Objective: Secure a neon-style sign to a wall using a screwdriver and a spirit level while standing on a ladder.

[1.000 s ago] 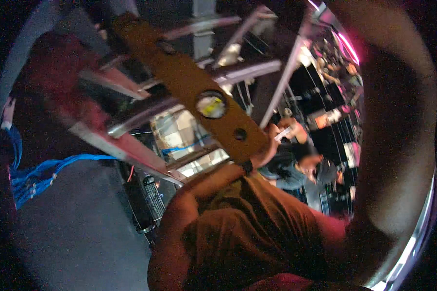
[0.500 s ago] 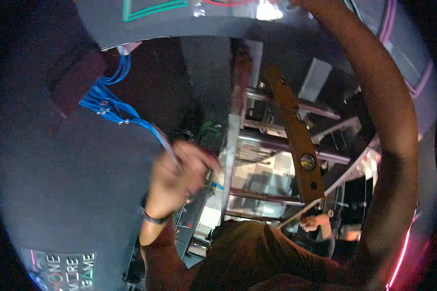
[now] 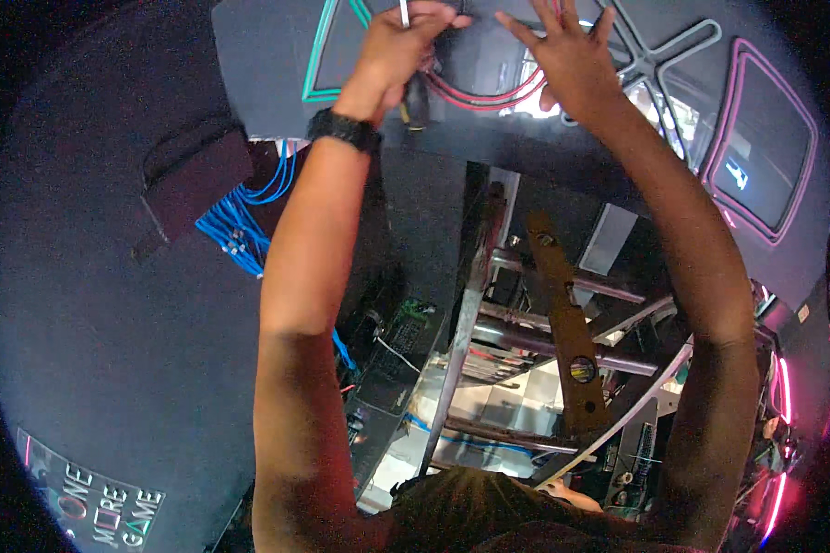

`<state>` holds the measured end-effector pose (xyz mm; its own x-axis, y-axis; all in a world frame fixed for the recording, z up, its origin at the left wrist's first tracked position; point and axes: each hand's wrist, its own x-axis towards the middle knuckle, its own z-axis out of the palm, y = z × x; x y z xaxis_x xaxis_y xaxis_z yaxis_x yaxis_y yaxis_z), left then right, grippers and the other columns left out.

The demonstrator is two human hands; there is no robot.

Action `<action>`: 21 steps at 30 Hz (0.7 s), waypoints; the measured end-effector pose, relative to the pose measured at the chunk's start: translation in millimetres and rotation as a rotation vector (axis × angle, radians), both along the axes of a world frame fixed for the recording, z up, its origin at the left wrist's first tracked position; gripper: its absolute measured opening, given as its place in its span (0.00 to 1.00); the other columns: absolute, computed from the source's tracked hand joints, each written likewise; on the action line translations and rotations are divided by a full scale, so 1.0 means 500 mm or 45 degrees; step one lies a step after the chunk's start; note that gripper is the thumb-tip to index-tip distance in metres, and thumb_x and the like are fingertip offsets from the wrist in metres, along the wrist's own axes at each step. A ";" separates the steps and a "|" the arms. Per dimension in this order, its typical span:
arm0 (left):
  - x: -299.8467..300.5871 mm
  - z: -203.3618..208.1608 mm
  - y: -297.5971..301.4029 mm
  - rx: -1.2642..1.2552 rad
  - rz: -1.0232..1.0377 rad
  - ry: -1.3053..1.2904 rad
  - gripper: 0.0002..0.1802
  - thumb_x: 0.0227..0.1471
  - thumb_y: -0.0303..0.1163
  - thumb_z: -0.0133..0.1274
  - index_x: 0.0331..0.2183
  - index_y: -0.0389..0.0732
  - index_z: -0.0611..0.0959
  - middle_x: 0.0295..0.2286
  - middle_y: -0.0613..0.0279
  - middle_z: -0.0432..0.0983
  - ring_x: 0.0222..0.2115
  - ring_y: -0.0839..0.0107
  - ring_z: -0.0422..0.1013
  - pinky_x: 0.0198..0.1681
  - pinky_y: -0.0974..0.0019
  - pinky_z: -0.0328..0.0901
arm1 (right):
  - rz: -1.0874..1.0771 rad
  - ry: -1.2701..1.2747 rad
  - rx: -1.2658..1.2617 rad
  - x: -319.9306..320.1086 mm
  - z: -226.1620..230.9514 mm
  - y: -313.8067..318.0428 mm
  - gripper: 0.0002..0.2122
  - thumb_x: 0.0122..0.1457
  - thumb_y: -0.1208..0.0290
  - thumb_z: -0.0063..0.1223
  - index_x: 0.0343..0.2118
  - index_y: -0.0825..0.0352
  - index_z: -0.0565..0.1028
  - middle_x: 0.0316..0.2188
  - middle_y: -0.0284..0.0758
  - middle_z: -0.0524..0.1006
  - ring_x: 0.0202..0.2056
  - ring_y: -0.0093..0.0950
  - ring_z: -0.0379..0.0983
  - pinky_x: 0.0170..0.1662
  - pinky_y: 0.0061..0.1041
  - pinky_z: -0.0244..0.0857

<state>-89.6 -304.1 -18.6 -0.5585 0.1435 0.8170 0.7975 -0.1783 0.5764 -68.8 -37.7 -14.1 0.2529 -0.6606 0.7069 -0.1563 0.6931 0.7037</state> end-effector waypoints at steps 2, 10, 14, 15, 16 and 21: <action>-0.021 0.015 0.042 -0.035 -0.116 0.015 0.10 0.63 0.37 0.58 0.42 0.42 0.84 0.38 0.64 0.86 0.20 0.84 0.61 0.21 0.76 0.56 | -0.768 -0.361 -0.174 0.044 -0.012 -0.051 0.47 0.45 0.58 0.73 0.70 0.50 0.61 0.75 0.46 0.41 0.73 0.52 0.40 0.65 0.74 0.37; -0.062 0.026 0.110 0.130 -0.292 0.040 0.10 0.66 0.37 0.55 0.42 0.41 0.82 0.44 0.63 0.85 0.19 0.83 0.61 0.22 0.76 0.57 | -0.864 -0.422 -0.124 0.081 -0.002 -0.032 0.58 0.30 0.56 0.80 0.70 0.45 0.59 0.75 0.35 0.45 0.72 0.52 0.44 0.60 0.80 0.44; -0.064 0.029 0.110 0.129 -0.285 -0.007 0.10 0.65 0.37 0.56 0.40 0.41 0.84 0.44 0.64 0.85 0.19 0.84 0.61 0.21 0.76 0.57 | -0.863 -0.397 -0.075 0.102 0.007 -0.033 0.51 0.34 0.57 0.78 0.68 0.49 0.64 0.74 0.33 0.49 0.71 0.48 0.48 0.64 0.73 0.44; -0.063 0.031 0.112 0.140 -0.300 -0.019 0.10 0.65 0.37 0.56 0.40 0.41 0.84 0.44 0.65 0.85 0.19 0.84 0.62 0.21 0.76 0.57 | -0.766 -0.353 -0.079 0.105 0.017 -0.035 0.47 0.36 0.58 0.77 0.65 0.51 0.67 0.72 0.34 0.54 0.71 0.45 0.50 0.66 0.67 0.46; -0.065 0.036 0.113 0.147 -0.306 -0.011 0.10 0.65 0.37 0.56 0.40 0.41 0.84 0.44 0.65 0.85 0.19 0.84 0.62 0.21 0.76 0.57 | -0.663 -0.309 -0.081 0.111 0.028 -0.037 0.43 0.38 0.60 0.77 0.63 0.53 0.70 0.70 0.34 0.59 0.71 0.43 0.52 0.68 0.60 0.47; -0.076 0.031 0.114 0.200 -0.295 0.020 0.11 0.63 0.37 0.59 0.40 0.41 0.86 0.32 0.69 0.84 0.18 0.83 0.62 0.20 0.75 0.56 | 0.146 -0.693 -0.178 0.063 0.145 -0.097 0.23 0.56 0.66 0.66 0.55 0.64 0.76 0.58 0.46 0.74 0.60 0.48 0.69 0.59 0.49 0.64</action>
